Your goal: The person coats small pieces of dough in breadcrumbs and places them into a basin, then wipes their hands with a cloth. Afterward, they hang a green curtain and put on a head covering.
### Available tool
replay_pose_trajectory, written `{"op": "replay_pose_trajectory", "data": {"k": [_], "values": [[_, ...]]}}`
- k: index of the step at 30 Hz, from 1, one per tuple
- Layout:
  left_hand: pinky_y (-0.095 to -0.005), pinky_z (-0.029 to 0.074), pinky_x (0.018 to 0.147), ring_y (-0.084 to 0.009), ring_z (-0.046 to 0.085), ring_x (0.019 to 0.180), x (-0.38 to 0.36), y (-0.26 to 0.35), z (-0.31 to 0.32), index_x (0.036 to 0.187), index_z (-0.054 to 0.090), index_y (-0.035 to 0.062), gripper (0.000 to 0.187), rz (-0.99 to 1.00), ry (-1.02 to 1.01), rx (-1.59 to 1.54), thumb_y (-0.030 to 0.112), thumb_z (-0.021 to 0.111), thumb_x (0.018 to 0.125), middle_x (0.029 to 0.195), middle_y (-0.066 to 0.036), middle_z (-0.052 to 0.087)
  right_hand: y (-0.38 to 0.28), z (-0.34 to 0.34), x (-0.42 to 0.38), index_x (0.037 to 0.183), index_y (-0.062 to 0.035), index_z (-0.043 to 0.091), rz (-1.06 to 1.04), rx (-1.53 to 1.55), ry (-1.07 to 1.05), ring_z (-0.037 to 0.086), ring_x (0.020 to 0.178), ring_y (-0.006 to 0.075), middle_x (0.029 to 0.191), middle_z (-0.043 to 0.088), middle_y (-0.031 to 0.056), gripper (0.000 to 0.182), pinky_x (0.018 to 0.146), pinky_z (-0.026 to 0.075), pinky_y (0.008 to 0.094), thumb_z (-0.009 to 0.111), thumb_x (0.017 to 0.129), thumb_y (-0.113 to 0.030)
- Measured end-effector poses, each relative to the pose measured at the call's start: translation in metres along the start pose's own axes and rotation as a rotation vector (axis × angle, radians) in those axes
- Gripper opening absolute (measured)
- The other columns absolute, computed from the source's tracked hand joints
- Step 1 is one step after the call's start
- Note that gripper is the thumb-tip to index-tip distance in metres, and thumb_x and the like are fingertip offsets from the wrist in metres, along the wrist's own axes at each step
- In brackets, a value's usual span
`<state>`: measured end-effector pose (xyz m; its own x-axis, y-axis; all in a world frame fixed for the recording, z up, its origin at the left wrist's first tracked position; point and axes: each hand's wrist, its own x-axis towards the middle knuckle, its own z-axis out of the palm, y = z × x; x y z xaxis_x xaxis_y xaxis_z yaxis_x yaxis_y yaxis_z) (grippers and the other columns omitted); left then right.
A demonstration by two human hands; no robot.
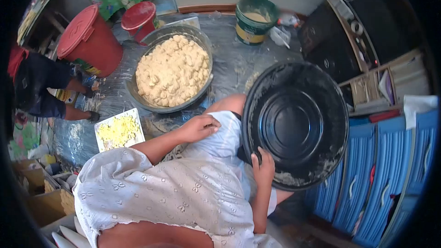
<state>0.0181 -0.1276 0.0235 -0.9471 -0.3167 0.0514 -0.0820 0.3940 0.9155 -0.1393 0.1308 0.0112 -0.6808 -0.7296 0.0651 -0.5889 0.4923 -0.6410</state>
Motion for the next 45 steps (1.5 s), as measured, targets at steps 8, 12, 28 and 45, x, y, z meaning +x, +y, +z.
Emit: {"op": "replay_pose_trajectory", "data": {"k": [8,12,28,45], "values": [[-0.0391,0.041,0.086,-0.0289,0.054,0.097,0.046,0.023,0.062,0.097,0.061,0.0047,0.02,0.397,-0.108,0.183,0.018,0.059,0.082,0.097,-0.011,0.059,-0.005,0.0,-0.001,0.102,-0.0038,0.062,-0.055,0.01,0.092,0.058,0.09,0.0344,0.096,0.061,0.0165,0.027,0.081,0.045,0.04,0.061,0.082,-0.021],[-0.0404,0.037,0.09,-0.0284,0.052,0.1,0.058,0.028,0.086,0.097,0.061,0.006,0.022,0.469,-0.17,0.283,0.02,0.06,0.08,0.1,-0.009,0.057,0.0,0.003,-0.004,0.102,-0.0047,0.062,-0.058,0.016,0.111,0.058,0.09,0.0336,0.096,0.061,0.0154,0.025,0.08,0.045,0.04,0.061,0.08,-0.017],[-0.0451,0.027,0.104,-0.0242,0.052,0.105,0.051,0.003,0.107,0.095,0.064,0.0082,0.023,0.443,-0.291,0.348,0.026,0.059,0.081,0.102,-0.007,0.059,0.0,0.006,-0.003,0.102,-0.0048,0.061,-0.037,0.037,0.068,0.057,0.091,0.0341,0.097,0.061,0.0152,0.024,0.081,0.045,0.0405,0.06,0.081,-0.017],[-0.0464,0.022,0.107,-0.0204,0.05,0.108,0.051,-0.014,0.114,0.098,0.062,0.0101,0.024,0.532,-0.269,0.339,0.026,0.061,0.08,0.099,-0.003,0.06,-0.001,0.004,0.001,0.102,-0.0005,0.06,-0.054,0.089,-0.011,0.059,0.089,0.035,0.096,0.061,0.0173,0.028,0.079,0.046,0.0392,0.062,0.08,-0.017]]}}
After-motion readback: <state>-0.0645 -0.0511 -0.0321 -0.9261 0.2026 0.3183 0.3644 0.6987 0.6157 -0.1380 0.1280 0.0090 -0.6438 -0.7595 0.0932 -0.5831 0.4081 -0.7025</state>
